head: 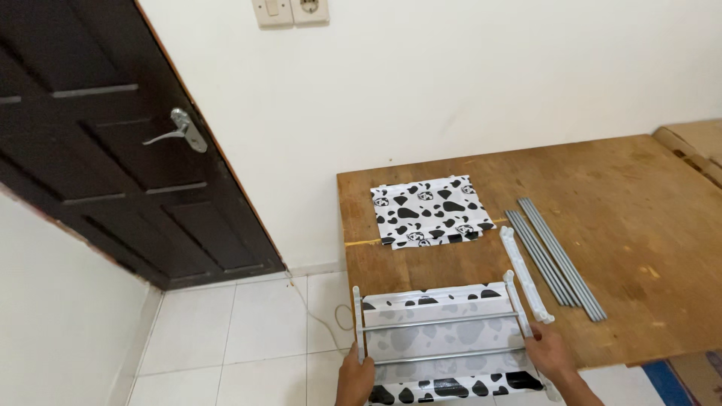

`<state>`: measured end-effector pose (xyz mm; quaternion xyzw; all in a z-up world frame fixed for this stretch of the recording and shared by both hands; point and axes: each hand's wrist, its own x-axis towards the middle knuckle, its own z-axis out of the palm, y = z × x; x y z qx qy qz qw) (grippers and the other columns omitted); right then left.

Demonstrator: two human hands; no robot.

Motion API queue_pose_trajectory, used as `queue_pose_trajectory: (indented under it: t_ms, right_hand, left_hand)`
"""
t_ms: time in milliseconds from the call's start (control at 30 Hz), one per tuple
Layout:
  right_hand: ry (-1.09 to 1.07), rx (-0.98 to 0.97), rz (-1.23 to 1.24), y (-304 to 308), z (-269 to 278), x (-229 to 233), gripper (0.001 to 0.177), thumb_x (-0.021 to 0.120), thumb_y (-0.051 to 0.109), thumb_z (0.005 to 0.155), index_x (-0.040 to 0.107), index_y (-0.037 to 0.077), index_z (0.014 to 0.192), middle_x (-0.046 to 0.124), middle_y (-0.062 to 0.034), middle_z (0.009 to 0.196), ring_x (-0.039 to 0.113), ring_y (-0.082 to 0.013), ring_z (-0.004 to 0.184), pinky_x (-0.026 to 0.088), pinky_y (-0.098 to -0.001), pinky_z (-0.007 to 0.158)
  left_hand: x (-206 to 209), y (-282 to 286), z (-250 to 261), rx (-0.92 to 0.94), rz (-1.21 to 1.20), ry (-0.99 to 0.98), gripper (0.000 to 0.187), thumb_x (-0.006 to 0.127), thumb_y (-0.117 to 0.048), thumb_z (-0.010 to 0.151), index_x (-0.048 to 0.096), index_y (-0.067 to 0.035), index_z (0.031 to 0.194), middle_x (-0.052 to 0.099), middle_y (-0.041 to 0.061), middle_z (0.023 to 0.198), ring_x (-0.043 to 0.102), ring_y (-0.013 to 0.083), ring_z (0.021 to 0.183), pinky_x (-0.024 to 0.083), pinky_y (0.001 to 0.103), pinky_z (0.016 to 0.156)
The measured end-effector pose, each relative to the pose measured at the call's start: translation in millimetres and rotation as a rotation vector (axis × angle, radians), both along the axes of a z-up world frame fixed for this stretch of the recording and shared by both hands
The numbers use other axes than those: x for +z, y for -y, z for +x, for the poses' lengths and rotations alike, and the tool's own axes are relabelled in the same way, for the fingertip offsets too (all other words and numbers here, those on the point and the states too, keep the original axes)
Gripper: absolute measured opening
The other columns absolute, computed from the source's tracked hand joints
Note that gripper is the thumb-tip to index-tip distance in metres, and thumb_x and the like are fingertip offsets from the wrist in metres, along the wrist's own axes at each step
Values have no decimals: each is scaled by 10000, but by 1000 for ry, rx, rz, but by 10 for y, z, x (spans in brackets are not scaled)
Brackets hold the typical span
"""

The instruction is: The person assembles a small storage unit by inserting metal rods into a fabric frame with a cow print pattern. They connect the vertical supports and horizontal bars, then attach the fabric panels to form the structure.

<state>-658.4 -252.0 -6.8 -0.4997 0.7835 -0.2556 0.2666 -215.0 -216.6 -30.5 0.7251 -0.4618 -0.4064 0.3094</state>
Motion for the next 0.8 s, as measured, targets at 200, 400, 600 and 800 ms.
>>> queue_pose_trajectory:
  t_ms: [200, 400, 600, 800]
  right_hand:
    - [49, 52, 67, 502, -202, -148, 406, 630, 164, 842, 716, 11, 1208, 790, -208, 972, 704, -328, 933, 568, -434, 847]
    - [-88, 179, 171, 847, -299, -252, 472, 616, 295, 826, 745, 20, 1187, 790, -251, 959, 751, -397, 957, 566, -476, 891]
    - [-152, 315, 243, 979, -354, -342, 497, 621, 332, 801, 725, 24, 1178, 755, -310, 995, 725, -453, 1002, 550, -505, 948]
    - [-274, 326, 231, 982, -311, -388, 508, 685, 389, 787, 765, -12, 1088, 775, -341, 984, 748, -474, 981, 568, -526, 974]
  left_hand:
    - [488, 254, -336, 97, 212, 68, 658, 523, -210, 875, 425, -174, 1524, 720, 215, 1158, 682, 384, 1084, 506, 474, 1006]
    - [169, 409, -543, 204, 116, 252, 637, 588, -194, 864, 455, -130, 1483, 568, 229, 1237, 572, 426, 1140, 475, 503, 1014]
    - [-158, 405, -574, 202, 140, 346, 652, 607, -219, 874, 446, -81, 1492, 497, 186, 1336, 508, 383, 1211, 443, 454, 1076]
    - [118, 383, -631, 200, 222, 302, 682, 599, -224, 880, 402, -114, 1524, 461, 132, 1398, 480, 343, 1251, 450, 448, 1065]
